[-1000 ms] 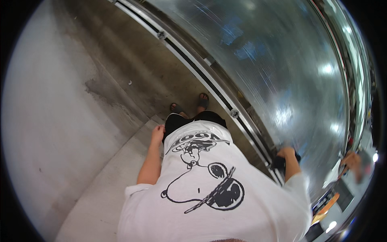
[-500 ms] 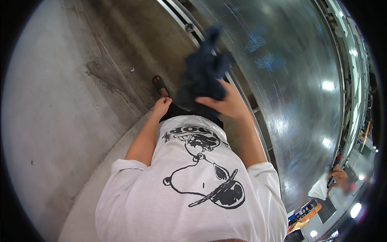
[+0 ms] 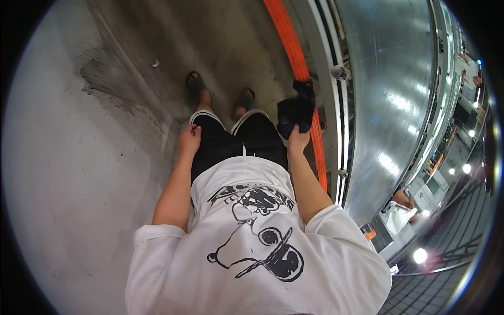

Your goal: The person picks up a dark cloth and wipes a large curved metallic surface and the adjacent floor area. The person moves along the surface, repeatedly wiping different sections with the cloth.

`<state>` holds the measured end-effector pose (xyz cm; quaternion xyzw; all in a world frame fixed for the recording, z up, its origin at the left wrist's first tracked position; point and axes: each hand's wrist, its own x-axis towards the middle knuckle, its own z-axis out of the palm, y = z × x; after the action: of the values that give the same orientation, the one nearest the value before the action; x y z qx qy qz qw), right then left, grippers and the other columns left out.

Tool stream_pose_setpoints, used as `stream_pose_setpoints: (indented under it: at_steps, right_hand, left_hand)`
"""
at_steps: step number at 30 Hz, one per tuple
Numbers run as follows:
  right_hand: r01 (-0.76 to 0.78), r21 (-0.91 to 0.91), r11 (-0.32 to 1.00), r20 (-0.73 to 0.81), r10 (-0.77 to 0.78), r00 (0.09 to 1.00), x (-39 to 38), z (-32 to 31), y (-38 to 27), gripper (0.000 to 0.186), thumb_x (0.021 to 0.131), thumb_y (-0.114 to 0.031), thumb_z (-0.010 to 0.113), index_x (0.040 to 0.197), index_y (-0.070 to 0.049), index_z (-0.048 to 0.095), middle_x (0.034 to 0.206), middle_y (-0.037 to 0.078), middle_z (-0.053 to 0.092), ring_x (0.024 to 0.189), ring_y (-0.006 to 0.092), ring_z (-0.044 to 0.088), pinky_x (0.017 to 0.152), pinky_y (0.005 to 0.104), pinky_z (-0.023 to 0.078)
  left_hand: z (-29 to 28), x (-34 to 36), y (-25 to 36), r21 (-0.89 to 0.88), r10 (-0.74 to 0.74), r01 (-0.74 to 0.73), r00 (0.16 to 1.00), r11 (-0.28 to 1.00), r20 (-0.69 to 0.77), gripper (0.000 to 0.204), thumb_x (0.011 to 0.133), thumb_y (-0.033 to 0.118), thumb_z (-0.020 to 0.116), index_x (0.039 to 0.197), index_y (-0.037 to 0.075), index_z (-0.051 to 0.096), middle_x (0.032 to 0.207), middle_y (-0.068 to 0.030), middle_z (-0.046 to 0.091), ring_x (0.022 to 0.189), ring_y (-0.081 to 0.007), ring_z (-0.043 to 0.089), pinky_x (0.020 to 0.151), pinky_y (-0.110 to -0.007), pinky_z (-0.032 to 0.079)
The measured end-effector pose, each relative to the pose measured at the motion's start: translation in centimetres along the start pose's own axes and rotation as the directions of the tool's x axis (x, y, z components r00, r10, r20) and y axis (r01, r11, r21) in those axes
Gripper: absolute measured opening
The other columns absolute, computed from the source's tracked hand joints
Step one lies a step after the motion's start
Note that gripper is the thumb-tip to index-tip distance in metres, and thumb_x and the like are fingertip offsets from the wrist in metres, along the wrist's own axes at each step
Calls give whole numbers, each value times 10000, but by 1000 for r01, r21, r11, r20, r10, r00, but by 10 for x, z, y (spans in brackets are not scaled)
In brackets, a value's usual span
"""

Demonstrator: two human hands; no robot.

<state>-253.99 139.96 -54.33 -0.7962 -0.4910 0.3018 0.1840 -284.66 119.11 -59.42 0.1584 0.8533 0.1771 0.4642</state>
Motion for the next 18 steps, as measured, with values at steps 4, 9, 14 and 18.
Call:
stream_pose_setpoints:
  at_steps: [4,9,14,18]
  right_hand:
    - [225,-427,876,-84,-286,955,52,17,28,492,910,-227,701,1283,81,609,1257,317,645,1203,451,611,1023,470,477]
    - [-193,-527,828,-344,0,939,165,87,8,611,906,-334,698,1336,78,556,1221,331,614,1174,455,614,1020,452,497]
    - [-608,-419,674,-436,438,786,221,177,-58,716,869,-322,723,1412,67,468,1323,313,535,1223,392,587,1047,447,475]
    - [186,-60,981,224,-168,960,190,225,-136,716,829,-264,761,1375,104,478,1365,255,589,1239,371,598,1072,426,446]
  left_hand:
    - [-6,0,-29,23,-2,1,1000,1000,27,363,988,305,636,1161,-5,712,1112,-187,698,1032,-340,678,925,-395,525]
    - [-37,5,-19,-19,-188,190,979,982,73,328,1006,280,630,1139,-7,716,1115,-174,686,1003,-289,671,918,-367,520]
    - [-31,19,-27,-72,-259,259,966,963,15,320,999,285,650,1144,8,722,1043,-137,693,959,-247,672,883,-340,522]
    - [-33,39,3,29,-300,299,953,954,37,332,996,307,657,1136,13,724,1034,-127,698,934,-234,673,866,-329,524]
